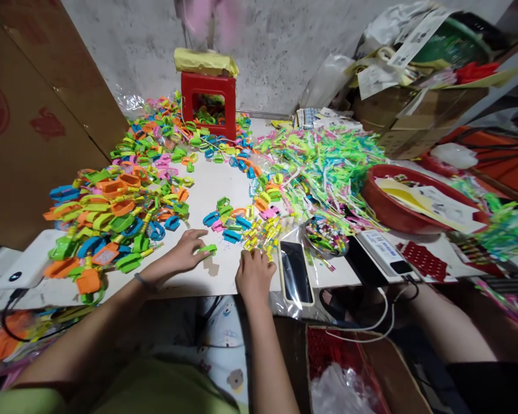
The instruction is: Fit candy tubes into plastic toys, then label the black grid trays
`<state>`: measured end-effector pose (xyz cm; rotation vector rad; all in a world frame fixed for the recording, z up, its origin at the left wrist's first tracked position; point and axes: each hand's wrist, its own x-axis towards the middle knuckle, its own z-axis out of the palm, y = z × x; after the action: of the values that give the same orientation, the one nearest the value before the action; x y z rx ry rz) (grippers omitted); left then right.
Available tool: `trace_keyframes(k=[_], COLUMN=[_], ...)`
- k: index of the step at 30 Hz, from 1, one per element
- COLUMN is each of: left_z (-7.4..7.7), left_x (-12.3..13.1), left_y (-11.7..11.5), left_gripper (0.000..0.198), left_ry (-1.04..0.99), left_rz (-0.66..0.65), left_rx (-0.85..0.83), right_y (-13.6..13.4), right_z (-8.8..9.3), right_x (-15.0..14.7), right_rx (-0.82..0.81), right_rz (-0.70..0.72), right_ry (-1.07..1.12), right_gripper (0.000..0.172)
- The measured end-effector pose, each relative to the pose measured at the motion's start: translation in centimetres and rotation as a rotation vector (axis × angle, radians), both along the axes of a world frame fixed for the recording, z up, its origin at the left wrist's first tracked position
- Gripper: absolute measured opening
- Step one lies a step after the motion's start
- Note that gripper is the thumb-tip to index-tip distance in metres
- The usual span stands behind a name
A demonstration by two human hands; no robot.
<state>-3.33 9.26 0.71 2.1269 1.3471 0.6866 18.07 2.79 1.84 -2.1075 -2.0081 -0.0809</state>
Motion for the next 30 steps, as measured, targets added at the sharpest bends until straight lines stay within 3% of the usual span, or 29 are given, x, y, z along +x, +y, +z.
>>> trace_keyframes(k=[5, 8, 16, 20, 22, 25, 27, 30], left_z=[-0.2, 0.1, 3.5, 3.9, 3.5, 2.9, 2.6, 2.7], left_x=[0.5, 0.9, -0.3, -0.6, -0.4, 0.1, 0.4, 0.8], left_y=[-0.6, -0.9, -2.2, -2.7, -2.7, -2.7, -2.6, -2.7], left_gripper=[0.015, 0.013, 0.025, 0.035, 0.042, 0.057, 0.057, 0.052], left_ry=[-0.015, -0.034, -0.233, -0.342, -0.447, -0.616, -0.697, -0.777], left_rz=[-0.084, -0.094, 0.088, 0.100, 0.111, 0.145, 0.141, 0.136], left_rx=[-0.077, -0.095, -0.138, -0.188, -0.229, -0.314, -0.367, -0.419], right_y=[0.6, 1.2, 1.8, 2.2, 2.2, 1.8, 1.2, 0.5], right_z=[0.2, 0.1, -0.3, -0.3, -0.2, -0.2, -0.4, -0.5], right_x=[0.3, 0.6, 1.1, 1.5, 1.3, -0.2, -1.7, -3.9], right_rx=[0.053, 0.046, 0.014, 0.042, 0.069, 0.092, 0.079, 0.055], right_rz=[-0.038, -0.013, 0.160, 0.238, 0.277, 0.283, 0.273, 0.267], right_ry=[0.046, 0.017, 0.043, 0.045, 0.135, 0.470, 0.708, 0.873], right_gripper=[0.034, 0.030, 0.020, 0.013, 0.012, 0.018, 0.023, 0.030])
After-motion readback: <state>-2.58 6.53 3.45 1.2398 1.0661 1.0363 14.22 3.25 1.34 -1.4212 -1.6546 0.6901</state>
